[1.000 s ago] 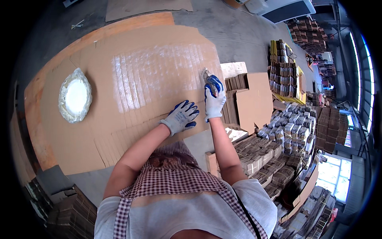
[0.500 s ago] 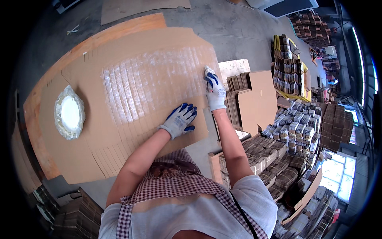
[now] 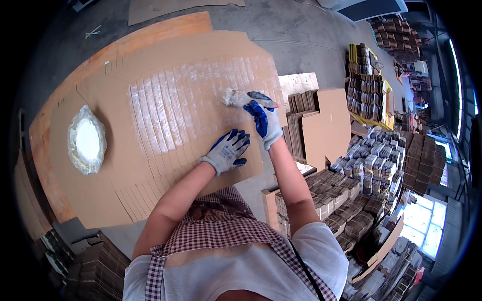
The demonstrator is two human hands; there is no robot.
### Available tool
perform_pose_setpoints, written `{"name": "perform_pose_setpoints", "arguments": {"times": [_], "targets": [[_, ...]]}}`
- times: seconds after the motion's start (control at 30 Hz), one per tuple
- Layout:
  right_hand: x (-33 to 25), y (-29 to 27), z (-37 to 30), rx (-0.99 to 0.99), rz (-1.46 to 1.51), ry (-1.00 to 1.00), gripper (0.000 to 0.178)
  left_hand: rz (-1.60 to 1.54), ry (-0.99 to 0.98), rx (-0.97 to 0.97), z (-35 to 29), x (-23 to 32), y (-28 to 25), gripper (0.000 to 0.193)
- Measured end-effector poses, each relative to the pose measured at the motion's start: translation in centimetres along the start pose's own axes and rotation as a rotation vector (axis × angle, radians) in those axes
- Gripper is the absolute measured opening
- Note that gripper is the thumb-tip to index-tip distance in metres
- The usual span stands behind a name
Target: The person applies a white adhesive to a large cardboard sheet using a small tool, then folds the sheet into a box shape. They place a yellow printed insert into the box and fold the flaps to secure it.
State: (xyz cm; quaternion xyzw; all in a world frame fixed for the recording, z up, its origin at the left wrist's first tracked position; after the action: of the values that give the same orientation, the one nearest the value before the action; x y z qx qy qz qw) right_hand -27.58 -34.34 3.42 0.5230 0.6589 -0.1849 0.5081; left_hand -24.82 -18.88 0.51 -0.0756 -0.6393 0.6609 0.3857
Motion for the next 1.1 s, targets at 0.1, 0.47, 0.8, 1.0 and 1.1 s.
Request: {"name": "perform_pose_setpoints", "arguments": {"times": [0.1,0.47,0.8,1.0,1.1], "targets": [[2.9,-1.4,1.6,0.021,0.101,0.147,0.033,-0.014,0.001,0.002,0.0,-0.1,0.1,0.068],[-4.9,3.5,-2.4,0.449,-0.923,-0.392,0.032,0.052,0.014,-0.025,0.4,0.0,-0.3,0.068],[2.4,-0.7,0.1,0.536,-0.25,0.066,0.016,0.035,0.035,-0.119,0.8,0.3,-0.4,0.068],[-3.7,1.8,-0.9,0.694,-0.775,-0.207,0.031,0.072,0.026,-0.013,0.0,0.0,-0.3,0.067],[-3.8,6.6,-2.7,0.564,-0.859,-0.398,0.021,-0.003,0.016,-0.055,0.1,-0.1,-0.7,0.066]]}}
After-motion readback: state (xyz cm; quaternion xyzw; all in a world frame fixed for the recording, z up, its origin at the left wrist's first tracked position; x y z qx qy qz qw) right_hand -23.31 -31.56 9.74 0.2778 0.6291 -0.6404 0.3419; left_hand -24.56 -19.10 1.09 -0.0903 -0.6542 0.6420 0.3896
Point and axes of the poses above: each hand's wrist, its own z-axis towards the middle knuckle, its own y-axis out of the palm, x = y × z, the point moved 9 cm from there along z, towards the middle knuckle, and after that the axes turned 13 degrees about y, right-handed, at the moved point
